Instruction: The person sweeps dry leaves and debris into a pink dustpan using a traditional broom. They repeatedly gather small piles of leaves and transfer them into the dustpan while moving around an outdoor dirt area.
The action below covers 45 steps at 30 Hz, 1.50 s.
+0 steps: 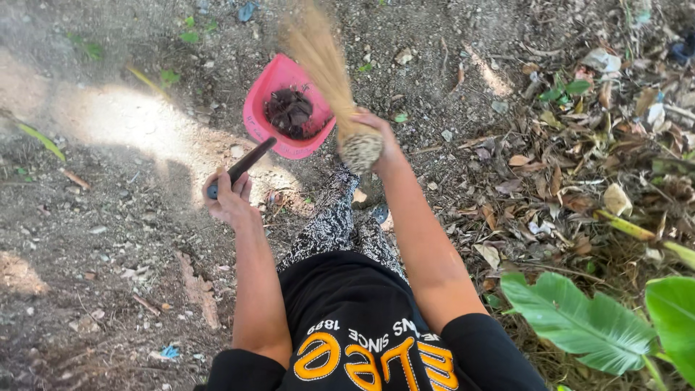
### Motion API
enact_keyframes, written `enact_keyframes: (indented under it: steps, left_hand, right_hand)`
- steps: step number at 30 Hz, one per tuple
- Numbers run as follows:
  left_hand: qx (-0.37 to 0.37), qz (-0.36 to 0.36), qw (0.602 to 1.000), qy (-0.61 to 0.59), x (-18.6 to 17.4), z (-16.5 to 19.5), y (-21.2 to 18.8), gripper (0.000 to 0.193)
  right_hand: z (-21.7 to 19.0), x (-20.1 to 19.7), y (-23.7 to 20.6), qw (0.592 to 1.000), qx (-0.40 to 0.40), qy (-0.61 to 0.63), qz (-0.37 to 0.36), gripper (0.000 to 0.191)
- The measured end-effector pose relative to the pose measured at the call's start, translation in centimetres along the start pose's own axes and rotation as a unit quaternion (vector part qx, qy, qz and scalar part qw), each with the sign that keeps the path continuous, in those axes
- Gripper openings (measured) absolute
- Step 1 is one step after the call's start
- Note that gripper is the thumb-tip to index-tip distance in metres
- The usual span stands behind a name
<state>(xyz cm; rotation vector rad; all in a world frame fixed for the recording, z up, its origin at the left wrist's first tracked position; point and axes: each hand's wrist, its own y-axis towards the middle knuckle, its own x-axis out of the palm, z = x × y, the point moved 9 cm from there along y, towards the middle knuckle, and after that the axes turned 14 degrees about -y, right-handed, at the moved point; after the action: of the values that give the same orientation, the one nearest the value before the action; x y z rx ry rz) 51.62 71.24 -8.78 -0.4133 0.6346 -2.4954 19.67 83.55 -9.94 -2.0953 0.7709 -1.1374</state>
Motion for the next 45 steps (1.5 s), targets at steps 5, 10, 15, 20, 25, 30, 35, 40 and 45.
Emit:
enact_keyframes:
  steps: [5,10,15,20,25,30,35,40,45]
  left_hand:
    - [0.01,0.038,0.999,-0.004,2.9,-0.4,2.2,0.011]
    - [-0.006,0.032,0.998,-0.046,5.9,-1.8,4.0,0.013]
    - [-0.027,0.033,0.998,-0.052,6.7,-3.8,4.8,0.018]
    - [-0.007,0.017,0.996,-0.082,6.6,-3.7,5.4,0.019]
    - [-0.027,0.068,0.995,-0.067,5.3,-3.7,5.5,0.021]
    - [-0.038,0.042,0.996,-0.07,6.7,-5.1,4.8,0.024]
    - [-0.054,-0.004,0.999,-0.003,11.6,-7.2,3.2,0.021]
    - [-0.056,-0.071,0.994,0.058,15.3,-7.8,1.2,0.016]
    - [-0.071,-0.115,0.989,0.061,19.1,-9.9,-1.1,0.017]
  right_hand:
    - [-3.8,-3.9,-1.6,0.993,-0.091,0.075,0.028,0.041]
    - [-4.0,0.3,-2.8,0.993,-0.04,-0.06,0.099,0.071]
    - [-4.3,10.4,2.1,0.995,-0.026,-0.058,-0.078,0.09]
    - [-2.6,14.6,10.9,0.99,0.061,-0.091,-0.093,0.081]
    - [-5.8,10.7,11.3,0.991,0.03,0.085,-0.096,0.058]
    - [-7.7,3.4,3.2,0.999,-0.025,0.018,0.012,0.061]
    - [-8.8,-1.0,1.0,0.993,-0.046,0.059,0.086,0.062]
    - [-11.4,-10.2,1.0,0.987,-0.036,0.137,0.076,0.044]
    - [-12.7,-24.3,-6.6,0.929,-0.108,0.31,0.17,0.053]
